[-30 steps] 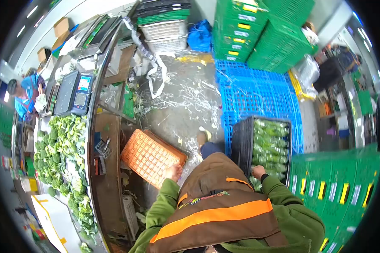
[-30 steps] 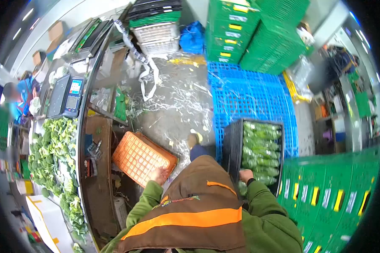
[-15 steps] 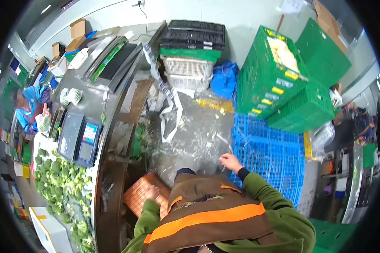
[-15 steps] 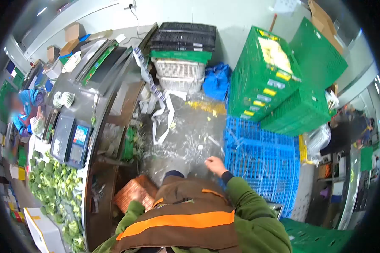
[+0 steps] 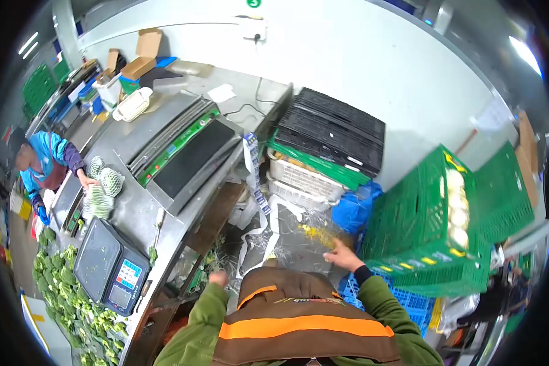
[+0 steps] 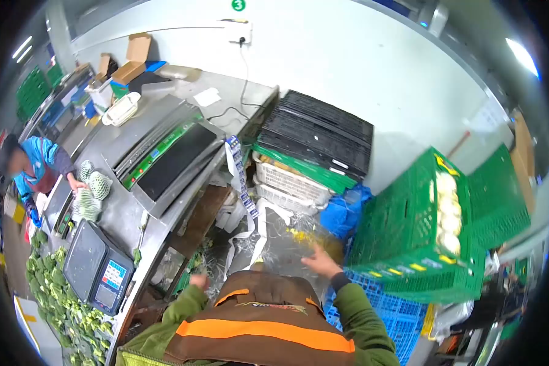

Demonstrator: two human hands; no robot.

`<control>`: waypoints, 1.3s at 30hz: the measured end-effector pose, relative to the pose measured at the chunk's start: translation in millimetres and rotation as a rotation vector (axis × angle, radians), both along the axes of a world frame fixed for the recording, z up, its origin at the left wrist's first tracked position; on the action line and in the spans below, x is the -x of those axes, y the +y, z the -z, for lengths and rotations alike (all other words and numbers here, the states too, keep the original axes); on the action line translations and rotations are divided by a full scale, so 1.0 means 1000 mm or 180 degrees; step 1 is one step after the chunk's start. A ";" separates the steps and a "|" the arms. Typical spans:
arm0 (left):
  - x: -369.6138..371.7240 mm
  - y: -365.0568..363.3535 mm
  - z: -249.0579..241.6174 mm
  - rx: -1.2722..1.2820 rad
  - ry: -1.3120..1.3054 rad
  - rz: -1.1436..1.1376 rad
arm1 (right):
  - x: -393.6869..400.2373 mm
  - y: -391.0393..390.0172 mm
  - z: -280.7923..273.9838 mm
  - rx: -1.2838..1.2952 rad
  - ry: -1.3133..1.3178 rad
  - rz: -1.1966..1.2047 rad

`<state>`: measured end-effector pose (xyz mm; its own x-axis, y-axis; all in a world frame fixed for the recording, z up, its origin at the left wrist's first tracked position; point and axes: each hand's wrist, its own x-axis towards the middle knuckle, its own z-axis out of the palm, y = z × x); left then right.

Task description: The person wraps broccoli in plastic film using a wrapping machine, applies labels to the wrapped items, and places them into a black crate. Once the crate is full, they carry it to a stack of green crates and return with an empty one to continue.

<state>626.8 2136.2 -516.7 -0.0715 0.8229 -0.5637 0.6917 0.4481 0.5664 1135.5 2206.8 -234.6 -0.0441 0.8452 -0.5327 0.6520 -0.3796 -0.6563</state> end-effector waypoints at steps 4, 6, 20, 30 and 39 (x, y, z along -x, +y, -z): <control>-0.068 0.217 -0.066 -0.0073 -0.1548 -0.1514 | -0.033 0.105 -0.034 0.0520 0.1077 0.1814; -0.128 0.289 -0.156 -0.0231 -0.2619 -0.2074 | -0.057 0.162 -0.040 0.0352 0.1231 0.1889; -0.337 0.480 -0.240 -0.0019 -0.1478 0.0417 | -0.168 0.585 -0.003 -0.1648 -0.1895 -0.0068; -0.451 0.634 -0.277 -0.1726 -0.1380 0.0638 | -0.226 0.682 -0.044 -0.0653 -0.1042 -0.0895; -0.501 0.732 -0.263 -0.2459 0.0231 0.2905 | -0.260 0.733 -0.120 -0.3255 -0.2343 0.0128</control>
<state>1127.7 2868.0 -253.6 0.7036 0.7057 0.0832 0.6189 -0.6661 0.4163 1395.2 2939.6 -114.7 0.0196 0.8786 0.4771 0.9873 0.0583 -0.1480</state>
